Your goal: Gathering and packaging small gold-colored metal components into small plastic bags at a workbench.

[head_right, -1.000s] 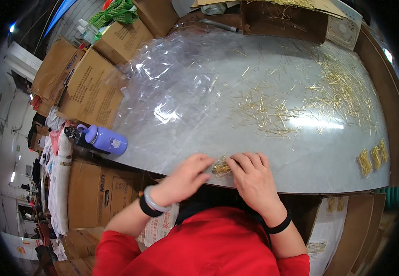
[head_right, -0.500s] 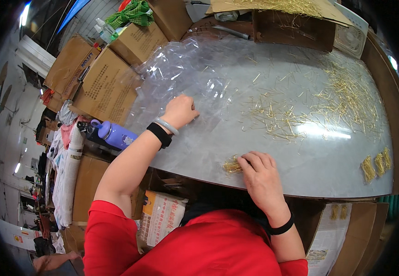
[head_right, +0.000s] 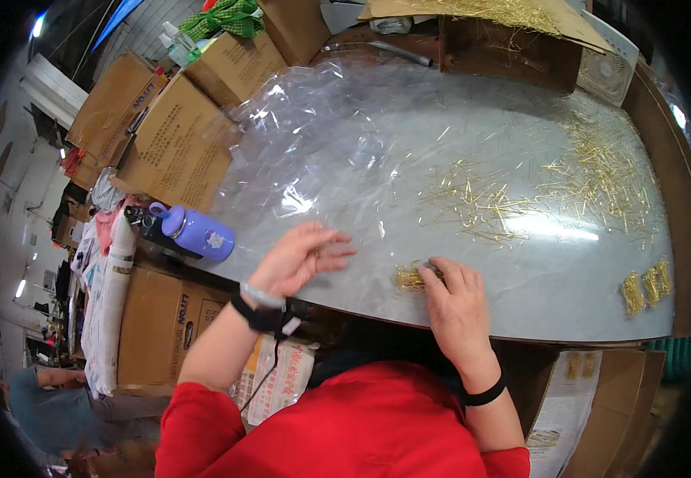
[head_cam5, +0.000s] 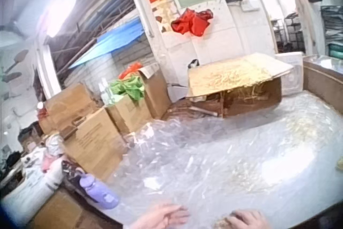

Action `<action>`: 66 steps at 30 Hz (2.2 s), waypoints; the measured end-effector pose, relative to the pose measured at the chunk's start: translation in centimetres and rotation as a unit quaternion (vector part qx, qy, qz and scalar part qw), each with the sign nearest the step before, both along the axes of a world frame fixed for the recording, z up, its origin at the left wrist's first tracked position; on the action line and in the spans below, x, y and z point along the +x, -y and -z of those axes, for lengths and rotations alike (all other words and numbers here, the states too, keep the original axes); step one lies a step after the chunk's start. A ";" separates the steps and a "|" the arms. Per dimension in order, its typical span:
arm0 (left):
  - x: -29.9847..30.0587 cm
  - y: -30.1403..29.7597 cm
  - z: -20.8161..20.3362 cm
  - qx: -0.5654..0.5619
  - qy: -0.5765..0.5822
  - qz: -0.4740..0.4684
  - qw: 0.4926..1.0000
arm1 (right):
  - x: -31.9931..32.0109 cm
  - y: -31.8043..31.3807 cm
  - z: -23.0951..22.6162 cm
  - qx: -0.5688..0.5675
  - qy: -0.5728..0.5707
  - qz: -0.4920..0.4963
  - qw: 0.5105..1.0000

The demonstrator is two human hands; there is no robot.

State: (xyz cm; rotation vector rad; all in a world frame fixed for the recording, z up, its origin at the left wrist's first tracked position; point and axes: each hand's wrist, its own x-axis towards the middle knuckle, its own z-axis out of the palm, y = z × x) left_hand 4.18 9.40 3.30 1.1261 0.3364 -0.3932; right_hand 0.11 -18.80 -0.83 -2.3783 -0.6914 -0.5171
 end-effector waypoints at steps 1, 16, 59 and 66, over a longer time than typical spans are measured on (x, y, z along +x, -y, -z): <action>-1.6 0.4 0.3 -0.007 0.011 -0.011 1.000 | 0.0 0.0 0.3 -0.002 0.005 0.011 1.000; -12.4 4.0 5.5 -0.118 -0.017 0.090 0.989 | 0.4 -1.0 -0.2 -0.052 -0.004 0.012 0.999; -11.8 4.8 7.8 -0.241 -0.063 0.118 0.961 | -1.5 -1.5 0.0 -0.049 -0.031 -0.046 0.997; -13.2 4.6 7.6 -0.251 -0.040 0.112 0.961 | -7.1 -1.6 1.5 -0.042 -0.039 -0.126 0.990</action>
